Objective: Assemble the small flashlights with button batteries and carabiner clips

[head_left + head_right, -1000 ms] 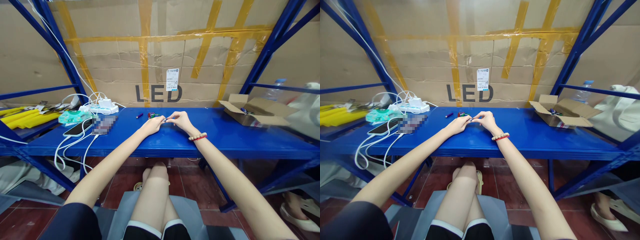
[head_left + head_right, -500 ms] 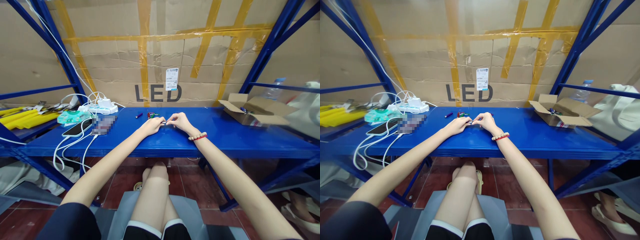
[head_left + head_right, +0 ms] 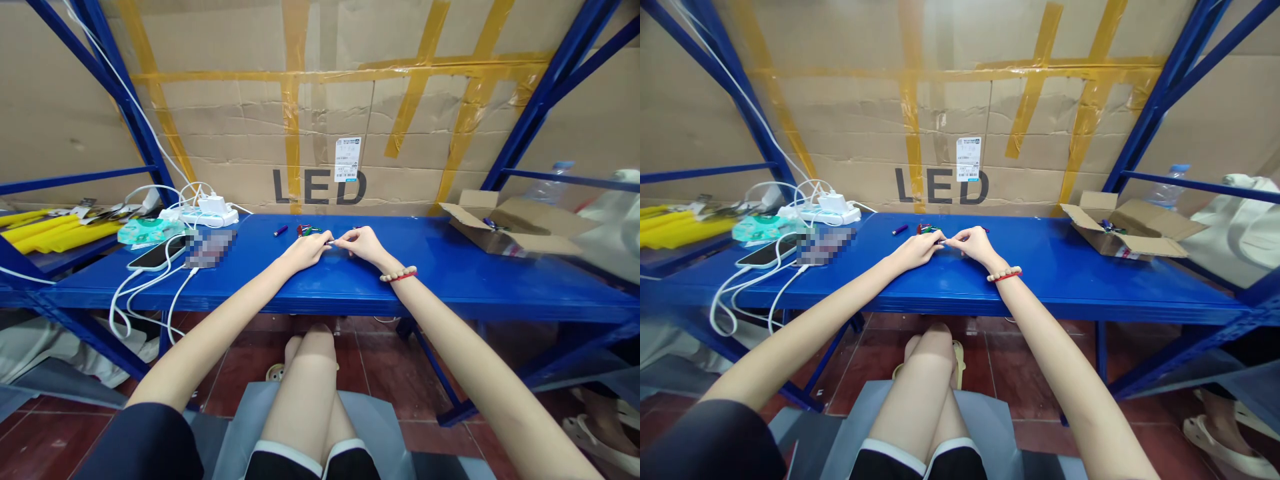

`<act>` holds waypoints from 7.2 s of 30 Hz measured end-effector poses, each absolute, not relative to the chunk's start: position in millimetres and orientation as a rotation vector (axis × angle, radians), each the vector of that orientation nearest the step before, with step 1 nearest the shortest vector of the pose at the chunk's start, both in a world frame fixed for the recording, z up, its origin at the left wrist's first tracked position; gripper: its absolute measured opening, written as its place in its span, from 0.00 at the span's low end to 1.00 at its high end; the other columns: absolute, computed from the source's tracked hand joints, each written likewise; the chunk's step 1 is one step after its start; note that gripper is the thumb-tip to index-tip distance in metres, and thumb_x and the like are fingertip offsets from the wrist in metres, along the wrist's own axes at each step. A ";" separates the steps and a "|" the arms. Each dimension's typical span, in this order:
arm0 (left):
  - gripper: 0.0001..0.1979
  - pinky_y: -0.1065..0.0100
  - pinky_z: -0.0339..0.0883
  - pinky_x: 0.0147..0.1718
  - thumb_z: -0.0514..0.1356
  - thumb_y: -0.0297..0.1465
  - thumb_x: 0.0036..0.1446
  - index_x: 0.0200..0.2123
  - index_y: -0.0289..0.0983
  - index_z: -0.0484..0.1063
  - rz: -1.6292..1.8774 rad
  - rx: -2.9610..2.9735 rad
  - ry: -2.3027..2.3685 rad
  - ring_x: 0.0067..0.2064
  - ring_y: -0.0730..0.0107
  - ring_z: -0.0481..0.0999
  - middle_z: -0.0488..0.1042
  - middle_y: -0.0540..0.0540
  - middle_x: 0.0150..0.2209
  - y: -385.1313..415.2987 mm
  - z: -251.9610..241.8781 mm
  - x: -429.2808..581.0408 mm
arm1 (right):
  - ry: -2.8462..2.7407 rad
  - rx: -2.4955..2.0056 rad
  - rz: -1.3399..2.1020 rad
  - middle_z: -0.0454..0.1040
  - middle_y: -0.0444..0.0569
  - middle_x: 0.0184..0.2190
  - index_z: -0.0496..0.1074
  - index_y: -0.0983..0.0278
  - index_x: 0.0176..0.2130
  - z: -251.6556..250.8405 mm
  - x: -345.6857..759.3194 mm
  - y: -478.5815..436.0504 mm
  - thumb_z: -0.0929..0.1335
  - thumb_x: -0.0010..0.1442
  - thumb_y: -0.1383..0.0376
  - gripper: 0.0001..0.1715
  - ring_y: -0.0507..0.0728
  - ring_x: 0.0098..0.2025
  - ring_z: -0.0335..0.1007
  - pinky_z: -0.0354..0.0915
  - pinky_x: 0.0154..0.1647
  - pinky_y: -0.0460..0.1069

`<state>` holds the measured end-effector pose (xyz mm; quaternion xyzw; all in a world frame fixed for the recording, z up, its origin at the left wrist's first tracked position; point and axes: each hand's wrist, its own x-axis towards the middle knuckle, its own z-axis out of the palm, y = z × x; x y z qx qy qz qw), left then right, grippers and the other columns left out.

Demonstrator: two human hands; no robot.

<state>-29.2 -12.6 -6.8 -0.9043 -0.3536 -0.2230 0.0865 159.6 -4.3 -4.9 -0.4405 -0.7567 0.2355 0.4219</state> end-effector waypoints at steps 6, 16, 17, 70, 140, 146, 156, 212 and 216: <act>0.08 0.66 0.68 0.37 0.48 0.29 0.63 0.44 0.37 0.61 -0.664 -2.663 -1.052 0.45 0.62 0.74 0.74 0.42 0.43 -11.0 -8.3 -29.1 | -1.863 -1.122 0.597 0.66 0.45 0.11 0.76 0.69 0.23 -5.1 158.1 -5.4 0.71 0.41 0.45 0.28 0.48 0.15 0.58 0.55 0.18 0.44; 0.07 0.65 0.68 0.41 0.48 0.29 0.63 0.44 0.36 0.62 -0.703 -2.679 -1.051 0.46 0.62 0.74 0.74 0.41 0.43 -10.1 -7.8 -27.9 | -1.860 -1.116 0.598 0.66 0.45 0.12 0.75 0.69 0.23 -3.6 158.8 -5.5 0.71 0.42 0.45 0.28 0.47 0.15 0.58 0.55 0.18 0.44; 0.08 0.65 0.68 0.41 0.48 0.29 0.63 0.44 0.37 0.62 -0.708 -2.678 -1.045 0.46 0.62 0.74 0.74 0.41 0.43 -10.3 -7.7 -28.0 | -1.858 -1.114 0.605 0.67 0.45 0.12 0.75 0.69 0.22 -3.4 158.8 -5.9 0.71 0.41 0.45 0.28 0.47 0.15 0.58 0.56 0.18 0.44; 0.12 0.66 0.68 0.38 0.42 0.31 0.65 0.45 0.39 0.62 -0.743 -2.636 -1.291 0.45 0.63 0.74 0.74 0.43 0.45 -10.9 -5.4 -23.7 | -1.971 -0.951 0.101 0.74 0.48 0.36 0.79 0.59 0.38 -5.0 159.2 -5.0 0.66 0.57 0.51 0.19 0.47 0.20 0.62 0.58 0.25 0.46; 0.12 0.61 0.66 0.45 0.47 0.25 0.61 0.43 0.35 0.68 -0.652 -2.502 -1.202 0.45 0.59 0.73 0.75 0.40 0.41 7.5 -16.9 -24.1 | -1.960 -1.233 0.268 0.76 0.47 0.25 0.78 0.63 0.35 -7.1 154.8 -4.0 0.71 0.50 0.56 0.16 0.51 0.22 0.69 0.60 0.28 0.46; 0.11 0.61 0.66 0.44 0.47 0.25 0.61 0.42 0.35 0.67 -0.662 -2.508 -1.174 0.45 0.60 0.73 0.75 0.40 0.41 6.8 -16.8 -24.0 | -1.959 -1.200 0.259 0.78 0.47 0.31 0.78 0.62 0.36 -8.4 155.2 -1.4 0.71 0.50 0.54 0.17 0.50 0.22 0.67 0.60 0.28 0.46; 0.11 0.62 0.66 0.45 0.47 0.24 0.61 0.42 0.34 0.67 -0.626 -2.509 -1.159 0.45 0.61 0.73 0.75 0.40 0.41 4.5 -15.1 -23.4 | -1.970 -1.153 0.213 0.78 0.46 0.33 0.78 0.61 0.35 -9.9 156.3 0.9 0.71 0.51 0.54 0.15 0.49 0.22 0.66 0.59 0.28 0.46; 0.11 0.62 0.66 0.45 0.48 0.25 0.61 0.43 0.34 0.68 -0.615 -2.539 -1.161 0.45 0.60 0.73 0.74 0.40 0.42 5.9 -15.8 -24.6 | -2.000 -1.057 0.202 0.78 0.48 0.31 0.78 0.64 0.34 -14.4 157.5 8.9 0.70 0.50 0.52 0.19 0.49 0.22 0.66 0.61 0.27 0.46; 0.11 0.62 0.66 0.45 0.48 0.25 0.61 0.43 0.34 0.68 -0.614 -2.536 -1.161 0.45 0.60 0.73 0.74 0.40 0.42 5.7 -15.7 -24.4 | -1.999 -1.052 0.206 0.78 0.48 0.31 0.78 0.64 0.34 -14.9 157.7 9.6 0.70 0.50 0.52 0.18 0.49 0.21 0.65 0.61 0.27 0.46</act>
